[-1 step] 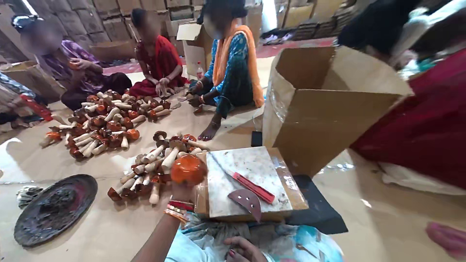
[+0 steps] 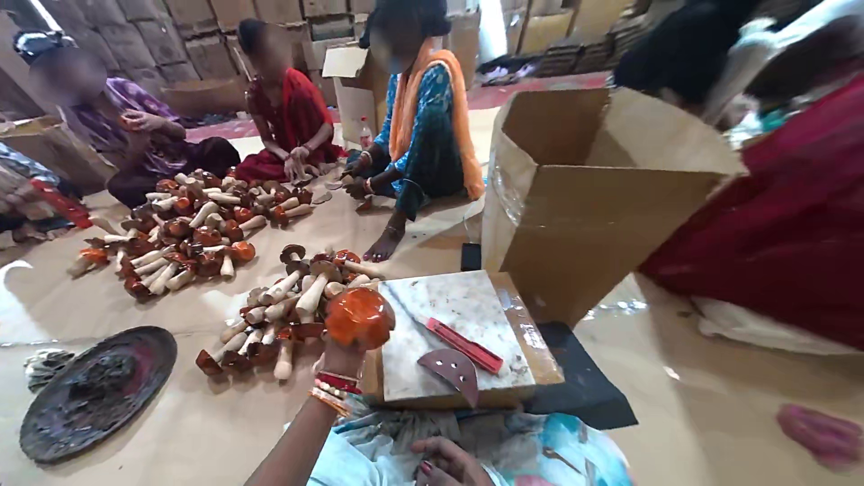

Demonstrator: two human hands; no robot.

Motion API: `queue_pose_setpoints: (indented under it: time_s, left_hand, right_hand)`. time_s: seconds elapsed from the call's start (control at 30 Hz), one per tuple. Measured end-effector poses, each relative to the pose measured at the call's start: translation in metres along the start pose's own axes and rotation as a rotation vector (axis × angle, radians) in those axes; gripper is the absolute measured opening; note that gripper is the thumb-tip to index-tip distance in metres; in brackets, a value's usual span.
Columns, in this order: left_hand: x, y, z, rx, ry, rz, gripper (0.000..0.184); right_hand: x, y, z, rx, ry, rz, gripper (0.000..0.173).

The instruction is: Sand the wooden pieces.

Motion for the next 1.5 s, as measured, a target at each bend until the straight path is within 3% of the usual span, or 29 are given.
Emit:
queue_pose_setpoints:
  time_s: [0.1,0.17,0.3,0.4,0.5,0.6,0.7,0.83,0.97,1.07,1.17,1.23,1.37,1.5]
  left_hand:
    - [0.000,-0.009,0.026,0.108,-0.164,0.178,0.035]
    - [-0.002,-0.012,0.042,0.120,-0.268,0.110,0.027]
    - [0.002,-0.008,0.058,0.067,-0.216,0.022,0.024]
    - [0.001,-0.013,0.062,0.050,-0.227,0.049,0.025]
    - [0.015,-0.008,0.065,0.128,-0.064,0.125,0.037]
    - [0.023,-0.007,0.067,0.238,0.077,0.147,0.032]
    - [0.034,-0.014,0.060,0.318,0.165,0.067,0.053]
    - [0.031,-0.027,0.026,0.287,-0.003,0.008,0.100]
    - [-0.005,-0.026,-0.016,0.121,-0.130,0.132,0.092]
    - [-0.060,-0.019,-0.023,0.086,0.082,0.356,0.106]
    - [-0.113,-0.015,-0.002,0.189,0.394,0.598,0.087]
    - [-0.130,-0.012,0.021,0.332,0.606,0.667,0.070]
    - [-0.117,0.004,0.063,0.654,1.009,0.523,0.069]
    - [-0.109,0.008,0.057,0.710,1.010,0.426,0.075]
  right_hand:
    - [-0.001,-0.008,-0.002,0.002,0.022,-0.017,0.033]
    - [-0.003,-0.013,-0.006,-0.004,0.014,-0.032,0.033]
    - [-0.005,-0.016,-0.012,-0.012,0.022,-0.087,0.031]
    - [-0.005,-0.016,-0.013,0.005,0.042,-0.080,0.031]
    - [-0.007,-0.016,-0.013,0.012,0.050,-0.062,0.031]
    - [-0.006,-0.016,-0.014,0.017,0.032,-0.045,0.032]
    - [-0.006,-0.016,-0.016,0.028,0.032,-0.048,0.032]
    - [-0.006,-0.017,-0.020,0.035,0.040,-0.078,0.030]
    - [-0.006,-0.015,-0.020,0.055,0.024,-0.109,0.030]
    - [-0.005,-0.014,-0.018,0.049,0.001,-0.066,0.032]
    - [-0.009,-0.010,-0.017,0.056,0.000,-0.056,0.032]
    - [-0.011,-0.010,-0.017,0.058,-0.005,-0.054,0.032]
    - [-0.012,-0.011,-0.017,0.041,0.011,-0.044,0.030]
    - [-0.015,-0.011,-0.018,0.031,0.012,-0.038,0.029]
Point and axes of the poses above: each hand's wrist, its own y-axis towards the middle knuckle, its own z-axis out of the palm, x = y × z, the point moved 7 cm from there along y, towards the middle knuckle, and after that the axes turned 9 degrees about z, right-handed, at the moved point
